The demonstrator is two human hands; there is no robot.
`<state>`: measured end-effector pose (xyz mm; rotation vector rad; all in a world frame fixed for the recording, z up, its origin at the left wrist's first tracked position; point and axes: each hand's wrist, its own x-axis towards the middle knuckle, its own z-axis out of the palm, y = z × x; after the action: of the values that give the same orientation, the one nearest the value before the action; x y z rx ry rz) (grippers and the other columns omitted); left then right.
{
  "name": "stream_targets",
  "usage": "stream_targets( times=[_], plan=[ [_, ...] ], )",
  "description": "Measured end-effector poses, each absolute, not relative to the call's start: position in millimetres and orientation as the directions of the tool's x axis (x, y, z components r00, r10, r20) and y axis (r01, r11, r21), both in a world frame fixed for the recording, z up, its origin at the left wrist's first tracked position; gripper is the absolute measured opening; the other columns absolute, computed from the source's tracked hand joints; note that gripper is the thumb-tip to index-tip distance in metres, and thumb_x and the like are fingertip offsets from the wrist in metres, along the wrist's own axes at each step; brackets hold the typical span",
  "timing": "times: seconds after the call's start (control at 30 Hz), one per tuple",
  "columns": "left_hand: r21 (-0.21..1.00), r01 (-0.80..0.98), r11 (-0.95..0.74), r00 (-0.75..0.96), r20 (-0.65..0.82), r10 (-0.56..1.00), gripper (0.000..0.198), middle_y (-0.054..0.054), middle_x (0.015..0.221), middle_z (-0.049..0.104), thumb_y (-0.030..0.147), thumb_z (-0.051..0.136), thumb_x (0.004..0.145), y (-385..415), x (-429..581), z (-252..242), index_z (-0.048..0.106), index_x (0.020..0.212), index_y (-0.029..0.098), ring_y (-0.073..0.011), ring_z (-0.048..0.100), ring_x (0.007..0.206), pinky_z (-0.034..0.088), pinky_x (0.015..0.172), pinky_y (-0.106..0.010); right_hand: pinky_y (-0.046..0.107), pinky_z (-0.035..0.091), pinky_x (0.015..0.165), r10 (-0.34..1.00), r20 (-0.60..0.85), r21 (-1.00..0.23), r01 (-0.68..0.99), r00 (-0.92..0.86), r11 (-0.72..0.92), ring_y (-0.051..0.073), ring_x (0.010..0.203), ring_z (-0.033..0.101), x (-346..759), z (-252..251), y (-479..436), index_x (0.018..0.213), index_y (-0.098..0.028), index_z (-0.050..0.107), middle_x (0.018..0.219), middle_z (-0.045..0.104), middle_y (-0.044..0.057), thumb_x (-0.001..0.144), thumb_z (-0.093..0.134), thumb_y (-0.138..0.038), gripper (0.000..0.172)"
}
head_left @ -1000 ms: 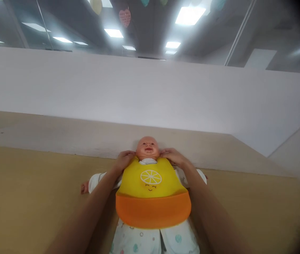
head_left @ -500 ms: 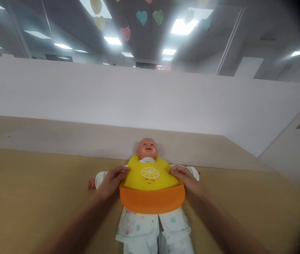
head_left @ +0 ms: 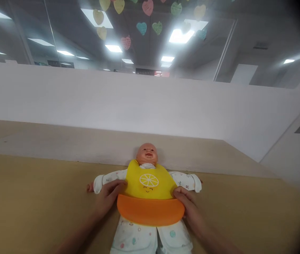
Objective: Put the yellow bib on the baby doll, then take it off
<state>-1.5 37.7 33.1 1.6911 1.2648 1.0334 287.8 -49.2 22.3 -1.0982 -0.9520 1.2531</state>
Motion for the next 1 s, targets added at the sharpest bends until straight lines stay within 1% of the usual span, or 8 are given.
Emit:
stream_targets(
  times=[0.2, 0.33, 0.43, 0.53, 0.67, 0.73, 0.83, 1.0],
  plan=[
    [0.904, 0.389, -0.177, 0.120, 0.141, 0.983, 0.036, -0.002, 0.106, 0.073, 0.050, 0.053, 0.082, 38, 0, 38, 0.076, 0.093, 0.024, -0.0283, 0.061, 0.110, 0.048, 0.096, -0.039, 0.020, 0.016, 0.043, 0.998, -0.029, -0.948, -0.318, 0.064, -0.007, 0.006, 0.051, 0.023, 280, 17, -55, 0.071, -0.017, 0.048, 0.063, 0.030, -0.004, 0.079, 0.064, -0.048, 0.036],
    [0.855, 0.463, -0.234, 0.115, 0.204, 0.972, 0.034, -0.002, 0.107, 0.072, 0.047, 0.047, 0.086, 36, -5, 31, 0.073, 0.093, 0.026, -0.0251, 0.062, 0.107, 0.048, 0.094, -0.036, 0.021, 0.023, 0.045, 0.997, -0.009, -0.968, -0.251, 0.072, 0.010, 0.009, 0.051, 0.033, 286, 10, -54, 0.095, -0.024, 0.057, 0.067, 0.043, -0.001, 0.081, 0.057, -0.056, 0.035],
    [0.782, 0.579, -0.229, 0.020, 0.268, 0.963, 0.037, -0.005, 0.102, 0.072, 0.045, 0.040, 0.089, 36, -13, 21, 0.071, 0.091, 0.023, -0.0241, 0.065, 0.098, 0.052, 0.083, -0.033, 0.024, 0.032, 0.047, 0.984, 0.049, -0.995, -0.081, 0.169, 0.064, 0.015, 0.053, 0.044, 295, 6, -51, 0.111, -0.028, 0.054, 0.069, 0.053, 0.001, 0.085, 0.043, -0.062, 0.044],
    [0.710, 0.678, -0.190, -0.028, 0.283, 0.959, 0.040, -0.008, 0.100, 0.073, 0.045, 0.037, 0.089, 36, -20, 13, 0.070, 0.093, 0.022, -0.0248, 0.066, 0.093, 0.052, 0.078, -0.033, 0.026, 0.043, 0.061, 0.940, 0.210, -0.957, 0.252, 0.269, 0.142, 0.019, 0.074, 0.055, 306, 5, -49, 0.098, -0.024, 0.058, 0.088, 0.061, 0.005, 0.090, 0.038, -0.056, 0.038],
    [0.607, 0.702, -0.371, 0.153, 0.380, 0.912, 0.039, -0.008, 0.098, 0.072, 0.038, 0.034, 0.089, 34, -21, 12, 0.070, 0.092, 0.024, -0.0241, 0.066, 0.092, 0.051, 0.082, -0.035, 0.028, 0.044, 0.065, 0.945, 0.304, -0.835, 0.512, 0.122, 0.202, 0.019, 0.069, 0.056, 316, 9, -48, 0.082, -0.021, 0.059, 0.073, 0.062, 0.004, 0.091, 0.038, -0.046, 0.034],
    [0.603, 0.686, -0.407, 0.206, 0.376, 0.903, 0.037, -0.008, 0.092, 0.072, 0.036, 0.033, 0.091, 33, -20, 13, 0.068, 0.087, 0.023, -0.0226, 0.066, 0.086, 0.051, 0.078, -0.033, 0.030, 0.047, 0.070, 0.957, 0.287, -0.798, 0.563, 0.044, 0.214, 0.021, 0.073, 0.060, 317, 14, -48, 0.089, -0.021, 0.062, 0.081, 0.066, 0.005, 0.089, 0.041, -0.039, 0.029],
    [0.614, 0.656, -0.439, 0.286, 0.335, 0.898, 0.032, -0.006, 0.087, 0.071, 0.032, 0.036, 0.092, 31, -18, 17, 0.065, 0.082, 0.022, -0.0213, 0.065, 0.080, 0.051, 0.072, -0.031, 0.033, 0.049, 0.081, 0.959, 0.279, -0.758, 0.606, -0.037, 0.244, 0.024, 0.094, 0.062, 315, 21, -48, 0.103, -0.023, 0.065, 0.103, 0.067, 0.006, 0.083, 0.045, -0.027, 0.028],
    [0.566, 0.604, -0.562, 0.455, 0.334, 0.826, 0.031, -0.009, 0.113, 0.068, 0.023, 0.041, 0.090, 28, -15, 23, 0.066, 0.108, 0.024, -0.0238, 0.061, 0.105, 0.047, 0.091, -0.035, 0.037, 0.050, 0.080, 0.953, 0.274, -0.655, 0.702, -0.125, 0.280, 0.028, 0.100, 0.060, 312, 18, -46, 0.102, -0.026, 0.068, 0.107, 0.065, 0.007, 0.081, 0.044, -0.021, 0.032]
  ],
)
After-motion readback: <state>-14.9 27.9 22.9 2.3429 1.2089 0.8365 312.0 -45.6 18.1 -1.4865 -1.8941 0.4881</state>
